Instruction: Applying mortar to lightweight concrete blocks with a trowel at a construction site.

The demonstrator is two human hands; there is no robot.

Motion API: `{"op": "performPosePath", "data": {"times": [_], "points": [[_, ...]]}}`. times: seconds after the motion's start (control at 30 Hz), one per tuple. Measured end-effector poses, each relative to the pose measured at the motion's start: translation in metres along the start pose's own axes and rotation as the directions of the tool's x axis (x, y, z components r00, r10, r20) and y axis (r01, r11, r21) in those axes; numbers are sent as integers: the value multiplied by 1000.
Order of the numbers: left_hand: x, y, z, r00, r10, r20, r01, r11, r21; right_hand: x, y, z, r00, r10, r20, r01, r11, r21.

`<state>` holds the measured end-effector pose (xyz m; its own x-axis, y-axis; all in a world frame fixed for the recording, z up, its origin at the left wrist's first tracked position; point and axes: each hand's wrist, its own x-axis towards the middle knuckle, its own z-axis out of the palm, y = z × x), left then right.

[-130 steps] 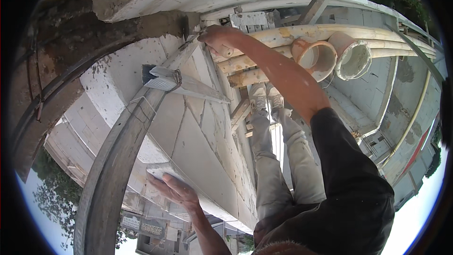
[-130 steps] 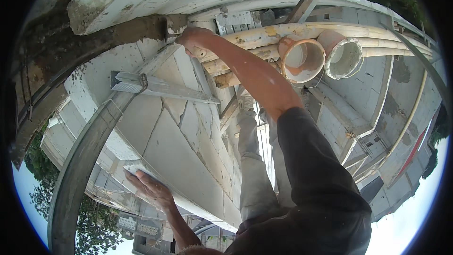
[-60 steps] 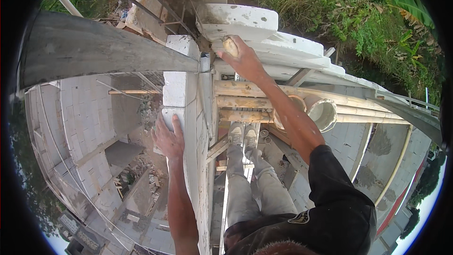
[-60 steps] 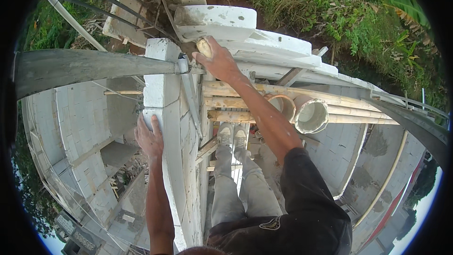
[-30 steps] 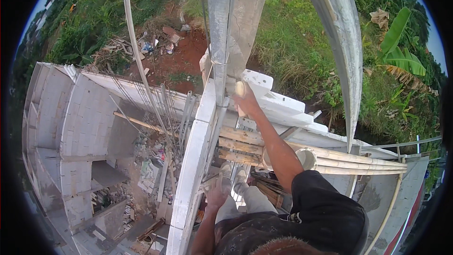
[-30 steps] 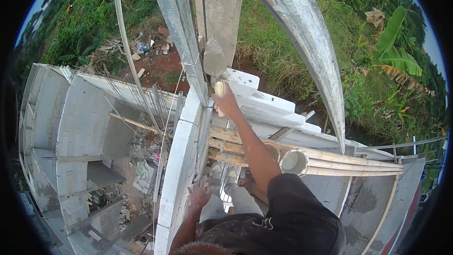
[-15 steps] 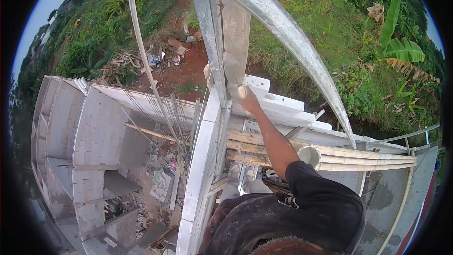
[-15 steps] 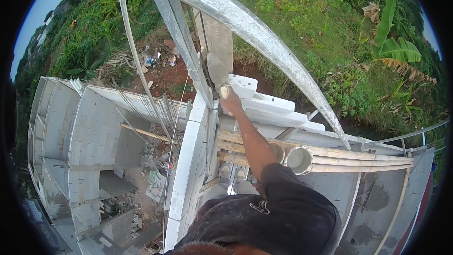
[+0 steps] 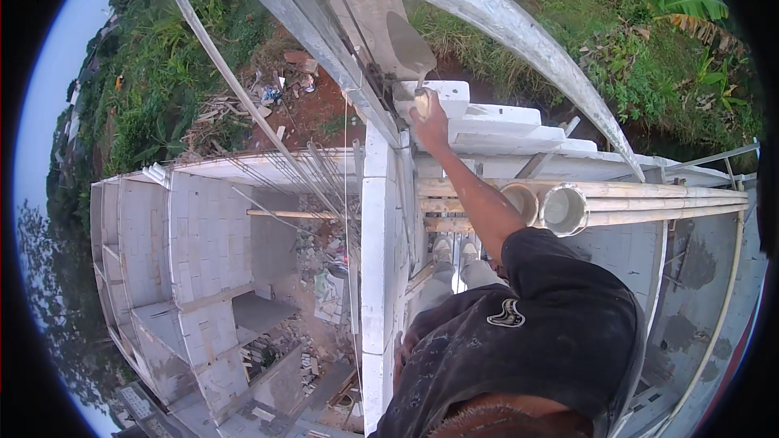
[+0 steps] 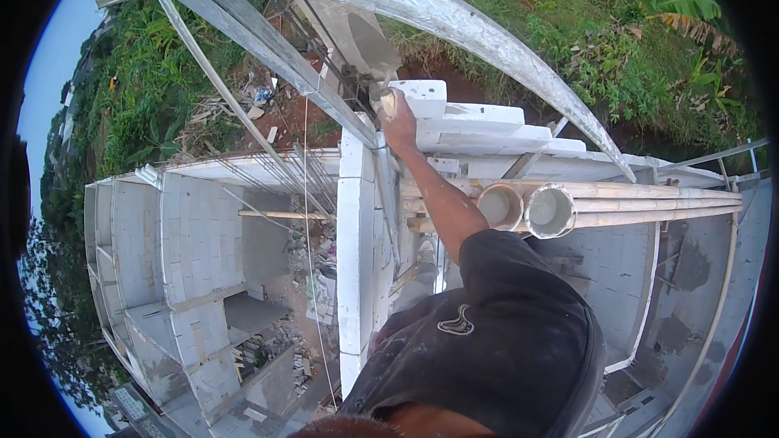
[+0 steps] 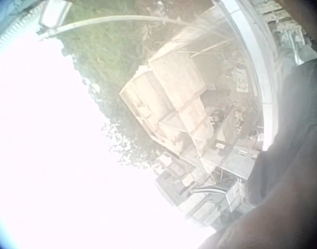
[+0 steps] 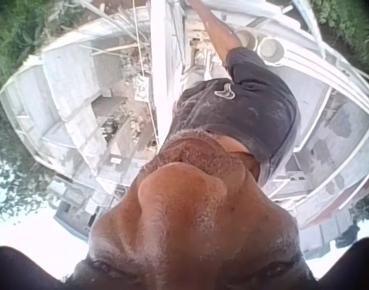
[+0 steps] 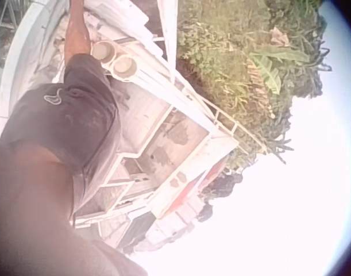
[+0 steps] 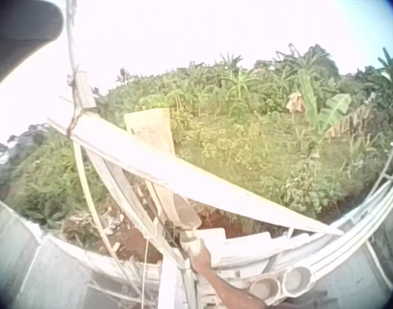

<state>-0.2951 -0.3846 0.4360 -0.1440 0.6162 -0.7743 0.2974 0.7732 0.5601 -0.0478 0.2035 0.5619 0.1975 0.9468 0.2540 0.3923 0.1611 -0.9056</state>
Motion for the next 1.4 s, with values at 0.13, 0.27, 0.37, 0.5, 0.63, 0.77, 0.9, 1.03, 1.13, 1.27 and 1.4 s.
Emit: {"op": "performPosePath", "data": {"times": [0.13, 0.27, 0.37, 0.5, 0.63, 0.77, 0.9, 1.03, 1.13, 1.27, 1.4], "points": [[11, 17, -55, 999, 15, -41, -13, 999, 50, 8, -21, 22, 949, 259, -178, -199, 934, 298], [19, 27, -84, 998, 33, -57, -29, 998, 63, 12, 22, 28, 973, 58, 225, -41, 996, -78], [32, 43, -98, 996, 53, -71, -49, 997, 53, 17, 25, 34, 988, 151, -19, -149, 984, 96], [12, 25, -102, 996, 23, -90, -21, 1000, 16, 25, -3, 2, 758, 313, 573, -447, 888, 107], [25, 42, -101, 993, 43, -110, -44, 999, -12, 12, 33, 3, 821, 493, 289, -562, 787, 255], [26, 48, -91, 989, 41, -140, -50, 997, -57, 10, 43, -10, 849, 327, 416, -314, 944, -100], [27, 52, -88, 983, 44, -179, -62, 993, -97, 10, 24, -15, 785, 351, 510, -315, 936, -159], [40, 75, -79, 975, 72, -208, -101, 986, -135, 15, 66, -12, 897, 315, 309, -316, 947, -48], [38, 74, -73, 966, 62, -250, -108, 978, -176, 9, 47, -15, 746, 264, 612, -284, 957, -68], [48, 81, -57, 959, 66, -276, -131, 966, -223, 9, 58, -19, 898, 275, 343, -283, 959, -28], [58, 81, -41, 963, 56, -265, -128, 956, -262, -27, 57, -52, 678, 686, 263, -720, 549, 425]]}}
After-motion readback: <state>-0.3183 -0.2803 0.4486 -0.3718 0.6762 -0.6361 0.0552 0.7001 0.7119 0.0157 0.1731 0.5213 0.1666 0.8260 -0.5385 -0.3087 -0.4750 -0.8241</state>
